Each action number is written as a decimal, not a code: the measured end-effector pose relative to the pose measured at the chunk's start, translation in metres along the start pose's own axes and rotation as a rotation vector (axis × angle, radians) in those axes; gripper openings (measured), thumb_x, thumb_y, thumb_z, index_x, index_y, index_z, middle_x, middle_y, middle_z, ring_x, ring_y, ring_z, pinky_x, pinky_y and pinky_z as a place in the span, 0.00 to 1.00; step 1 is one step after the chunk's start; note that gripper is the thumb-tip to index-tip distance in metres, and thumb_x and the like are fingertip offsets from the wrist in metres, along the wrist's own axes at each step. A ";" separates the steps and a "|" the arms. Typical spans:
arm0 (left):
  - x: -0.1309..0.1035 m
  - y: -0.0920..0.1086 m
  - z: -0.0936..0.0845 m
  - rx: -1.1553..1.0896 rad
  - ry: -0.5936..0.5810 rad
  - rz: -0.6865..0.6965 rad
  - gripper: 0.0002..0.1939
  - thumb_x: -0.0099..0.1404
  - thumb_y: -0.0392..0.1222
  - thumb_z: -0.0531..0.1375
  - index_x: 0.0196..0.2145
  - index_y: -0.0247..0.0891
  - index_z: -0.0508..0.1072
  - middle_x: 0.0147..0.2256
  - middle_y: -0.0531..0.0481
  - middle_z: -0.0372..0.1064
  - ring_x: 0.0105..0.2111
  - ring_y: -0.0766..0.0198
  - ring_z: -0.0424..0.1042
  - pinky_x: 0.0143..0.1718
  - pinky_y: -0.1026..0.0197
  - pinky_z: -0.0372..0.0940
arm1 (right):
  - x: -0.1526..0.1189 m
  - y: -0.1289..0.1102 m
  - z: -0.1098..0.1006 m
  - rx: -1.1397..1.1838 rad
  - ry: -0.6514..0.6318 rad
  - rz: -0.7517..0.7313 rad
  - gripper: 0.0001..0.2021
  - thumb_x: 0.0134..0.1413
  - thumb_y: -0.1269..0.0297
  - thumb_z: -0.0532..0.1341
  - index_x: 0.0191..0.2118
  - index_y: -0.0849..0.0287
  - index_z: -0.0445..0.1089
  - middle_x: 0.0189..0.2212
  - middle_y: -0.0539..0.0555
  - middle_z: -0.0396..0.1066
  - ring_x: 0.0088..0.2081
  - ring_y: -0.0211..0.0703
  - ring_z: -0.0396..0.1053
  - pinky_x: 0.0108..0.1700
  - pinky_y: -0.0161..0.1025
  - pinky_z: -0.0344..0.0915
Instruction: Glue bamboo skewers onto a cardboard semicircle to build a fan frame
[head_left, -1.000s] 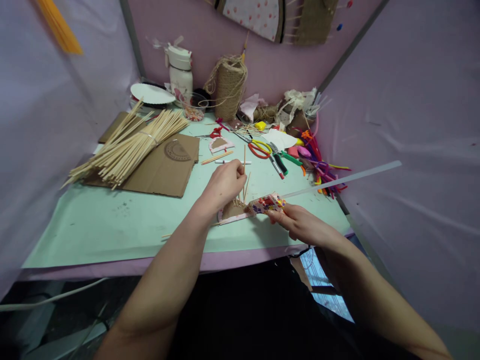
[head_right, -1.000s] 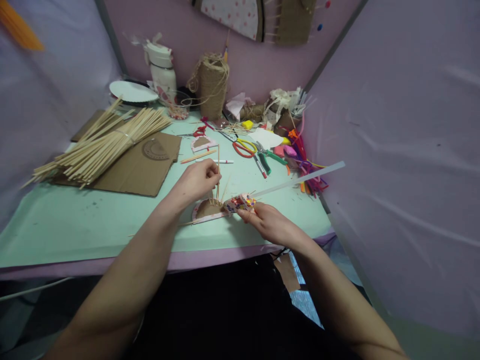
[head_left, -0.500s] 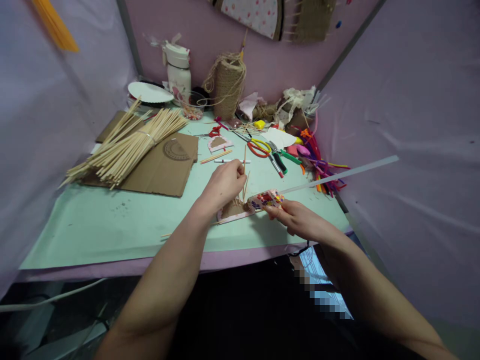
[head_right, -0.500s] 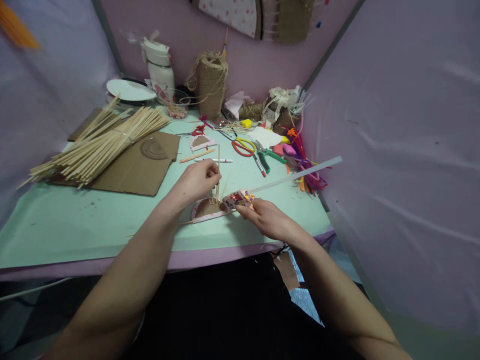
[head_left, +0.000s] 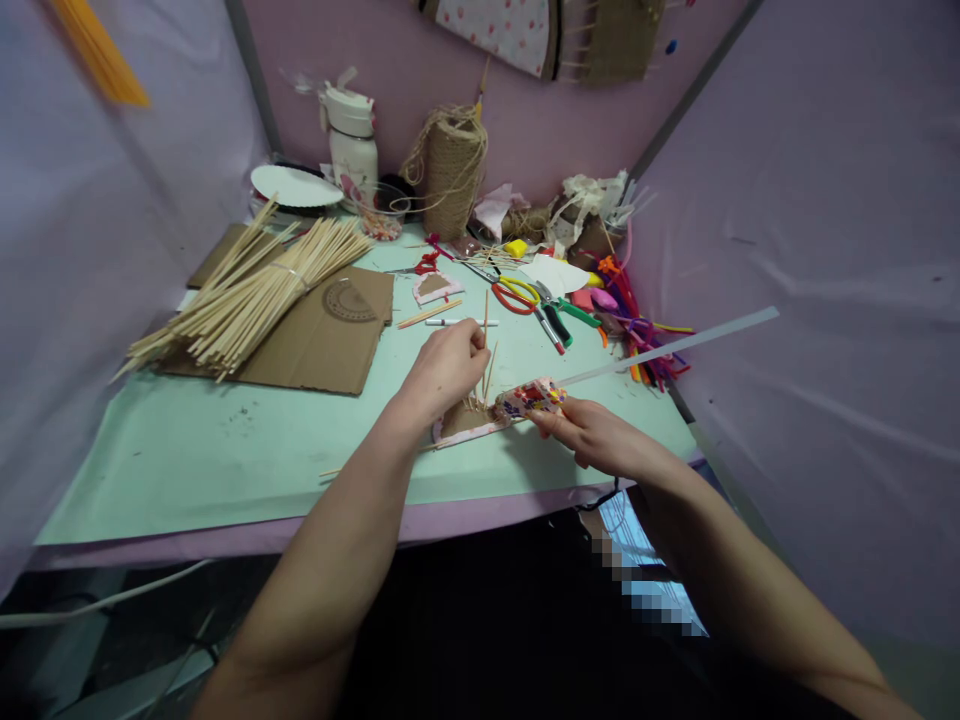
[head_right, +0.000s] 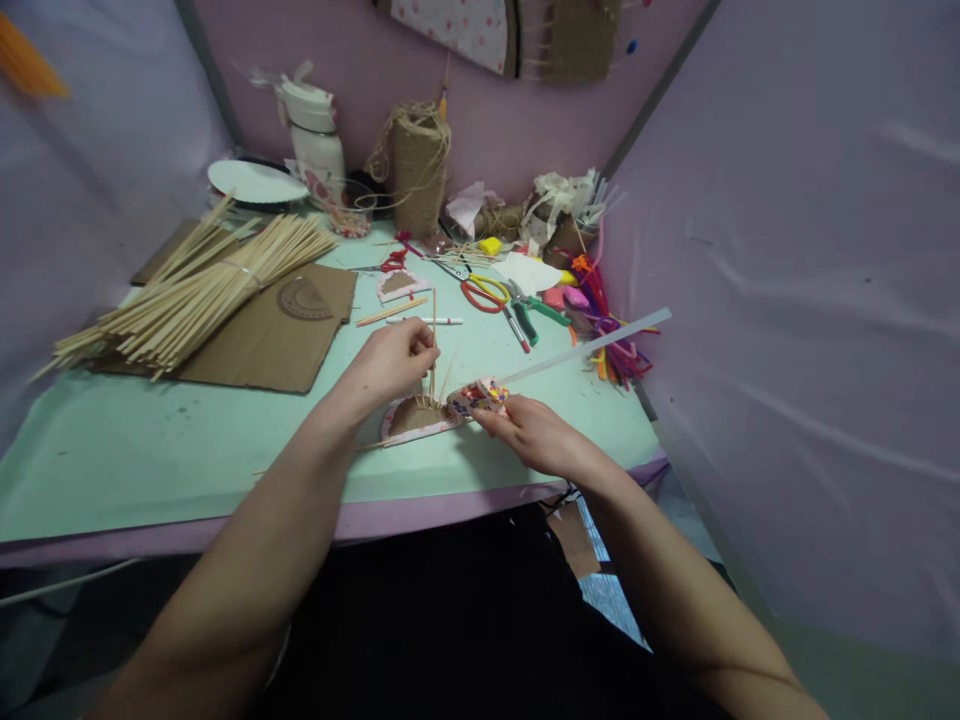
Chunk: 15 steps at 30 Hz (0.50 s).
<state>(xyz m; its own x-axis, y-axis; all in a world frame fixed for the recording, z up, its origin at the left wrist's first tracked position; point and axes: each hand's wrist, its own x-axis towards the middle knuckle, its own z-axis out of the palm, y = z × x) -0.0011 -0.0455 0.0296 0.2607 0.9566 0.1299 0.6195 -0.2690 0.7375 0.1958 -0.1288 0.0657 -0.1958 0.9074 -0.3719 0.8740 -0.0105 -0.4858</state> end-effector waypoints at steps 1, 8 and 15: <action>0.000 0.000 0.000 0.000 0.001 0.002 0.04 0.57 0.35 0.55 0.29 0.40 0.68 0.29 0.51 0.72 0.28 0.62 0.67 0.29 0.61 0.55 | 0.000 0.000 0.000 0.002 0.002 -0.001 0.27 0.62 0.44 0.48 0.31 0.62 0.72 0.22 0.52 0.64 0.23 0.38 0.60 0.27 0.37 0.58; 0.001 -0.001 0.001 0.008 -0.012 0.015 0.04 0.57 0.34 0.55 0.29 0.40 0.69 0.28 0.51 0.72 0.28 0.63 0.67 0.29 0.61 0.55 | 0.003 0.008 0.003 -0.038 0.057 -0.002 0.23 0.62 0.44 0.49 0.29 0.60 0.66 0.20 0.50 0.60 0.22 0.38 0.57 0.26 0.36 0.54; 0.001 0.000 0.002 0.007 -0.018 0.013 0.03 0.57 0.35 0.55 0.28 0.40 0.68 0.28 0.51 0.71 0.28 0.62 0.67 0.29 0.61 0.55 | -0.002 0.009 0.003 0.062 0.054 -0.082 0.24 0.62 0.44 0.49 0.34 0.60 0.68 0.22 0.49 0.62 0.24 0.38 0.58 0.29 0.36 0.57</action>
<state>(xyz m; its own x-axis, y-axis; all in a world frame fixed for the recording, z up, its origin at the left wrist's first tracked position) 0.0001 -0.0448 0.0285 0.2822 0.9508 0.1279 0.6213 -0.2827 0.7308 0.2031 -0.1316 0.0598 -0.2394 0.9277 -0.2865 0.8265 0.0399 -0.5616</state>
